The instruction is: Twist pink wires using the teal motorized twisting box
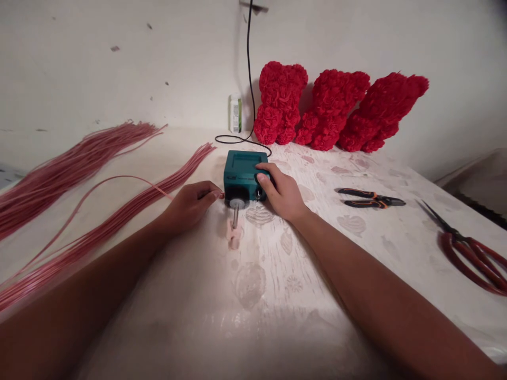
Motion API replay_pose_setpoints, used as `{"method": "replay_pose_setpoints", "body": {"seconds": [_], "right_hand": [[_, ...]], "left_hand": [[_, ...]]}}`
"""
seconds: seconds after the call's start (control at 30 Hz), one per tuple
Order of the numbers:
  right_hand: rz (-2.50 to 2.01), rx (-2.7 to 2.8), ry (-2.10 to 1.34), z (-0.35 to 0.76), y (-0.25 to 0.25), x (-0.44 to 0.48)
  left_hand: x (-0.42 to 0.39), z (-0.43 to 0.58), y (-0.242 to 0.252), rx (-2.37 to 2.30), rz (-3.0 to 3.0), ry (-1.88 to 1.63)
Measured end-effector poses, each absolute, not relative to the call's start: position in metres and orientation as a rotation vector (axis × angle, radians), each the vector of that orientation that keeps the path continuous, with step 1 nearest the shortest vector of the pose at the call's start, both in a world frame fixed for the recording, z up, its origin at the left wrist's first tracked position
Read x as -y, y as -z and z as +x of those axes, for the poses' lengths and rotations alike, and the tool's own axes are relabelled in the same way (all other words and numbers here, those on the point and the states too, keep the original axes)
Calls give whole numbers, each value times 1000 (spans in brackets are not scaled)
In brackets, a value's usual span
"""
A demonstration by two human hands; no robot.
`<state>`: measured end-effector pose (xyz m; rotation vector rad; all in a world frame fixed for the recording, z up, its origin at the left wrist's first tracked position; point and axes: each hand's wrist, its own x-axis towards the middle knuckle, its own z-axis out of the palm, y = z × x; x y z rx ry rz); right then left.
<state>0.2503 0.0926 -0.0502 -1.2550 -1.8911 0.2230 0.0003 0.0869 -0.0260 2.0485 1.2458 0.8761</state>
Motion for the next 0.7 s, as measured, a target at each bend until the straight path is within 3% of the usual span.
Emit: {"method": "replay_pose_setpoints", "body": {"seconds": [0.7], "right_hand": [[-1238, 1905, -191, 251, 52, -96]], "left_hand": [[-89, -4, 31, -1070, 1792, -799]]}}
